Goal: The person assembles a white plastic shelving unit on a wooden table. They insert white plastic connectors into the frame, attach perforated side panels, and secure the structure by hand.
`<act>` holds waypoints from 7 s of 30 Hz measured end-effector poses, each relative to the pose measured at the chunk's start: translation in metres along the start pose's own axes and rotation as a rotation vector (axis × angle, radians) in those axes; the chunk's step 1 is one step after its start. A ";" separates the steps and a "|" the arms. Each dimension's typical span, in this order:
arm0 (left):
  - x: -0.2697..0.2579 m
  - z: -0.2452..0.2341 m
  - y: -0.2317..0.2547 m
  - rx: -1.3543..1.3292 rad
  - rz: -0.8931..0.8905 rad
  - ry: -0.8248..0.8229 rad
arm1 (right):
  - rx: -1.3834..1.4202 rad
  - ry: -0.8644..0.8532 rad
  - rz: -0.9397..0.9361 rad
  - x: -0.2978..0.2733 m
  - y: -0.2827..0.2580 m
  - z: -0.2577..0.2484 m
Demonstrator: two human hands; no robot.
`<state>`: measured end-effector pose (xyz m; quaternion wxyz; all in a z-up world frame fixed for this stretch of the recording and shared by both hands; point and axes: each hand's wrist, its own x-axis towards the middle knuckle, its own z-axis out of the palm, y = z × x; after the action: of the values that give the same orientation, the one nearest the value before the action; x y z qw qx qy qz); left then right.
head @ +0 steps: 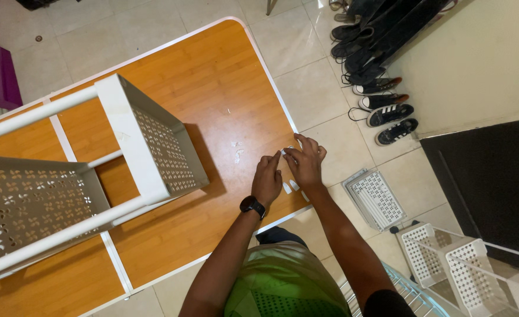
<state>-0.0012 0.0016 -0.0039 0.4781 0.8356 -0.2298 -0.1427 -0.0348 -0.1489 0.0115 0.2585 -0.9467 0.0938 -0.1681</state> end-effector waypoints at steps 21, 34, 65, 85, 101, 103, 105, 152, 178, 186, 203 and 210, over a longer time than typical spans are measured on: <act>-0.105 -0.135 0.082 -0.089 0.129 0.125 | 0.484 -0.016 -0.067 0.001 -0.144 -0.042; -0.218 -0.326 0.076 0.669 0.122 0.973 | 1.076 -0.205 -0.058 0.020 -0.257 -0.055; -0.222 -0.431 0.041 0.653 0.262 0.713 | 0.888 -0.029 0.144 0.014 -0.312 -0.041; -0.109 -0.346 0.113 0.515 0.362 0.272 | 0.980 -0.268 0.160 0.038 -0.306 -0.041; -0.105 -0.354 0.114 0.507 0.393 0.242 | 0.941 -0.325 0.075 0.042 -0.303 -0.045; -0.106 -0.354 0.113 0.507 0.396 0.242 | 0.948 -0.332 0.083 0.043 -0.304 -0.045; -0.105 -0.355 0.113 0.521 0.386 0.226 | 0.950 -0.341 0.087 0.044 -0.304 -0.045; -0.102 -0.364 0.125 0.464 0.255 0.121 | 0.966 0.040 0.195 0.055 -0.319 -0.004; -0.099 -0.364 0.124 0.448 0.265 0.140 | 1.020 0.074 0.224 0.059 -0.325 -0.006; -0.098 -0.364 0.120 0.493 0.306 0.112 | 1.105 0.020 0.295 0.059 -0.330 -0.012; -0.100 -0.365 0.128 0.448 0.206 0.076 | 1.019 0.130 0.231 0.058 -0.326 -0.003; -0.099 -0.367 0.130 0.440 0.186 0.064 | 1.002 0.122 0.237 0.059 -0.322 0.000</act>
<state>0.0506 0.2651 0.2945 0.3029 0.8990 -0.3159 -0.0179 0.0493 0.1091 0.1951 0.6914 -0.6781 0.1234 -0.2168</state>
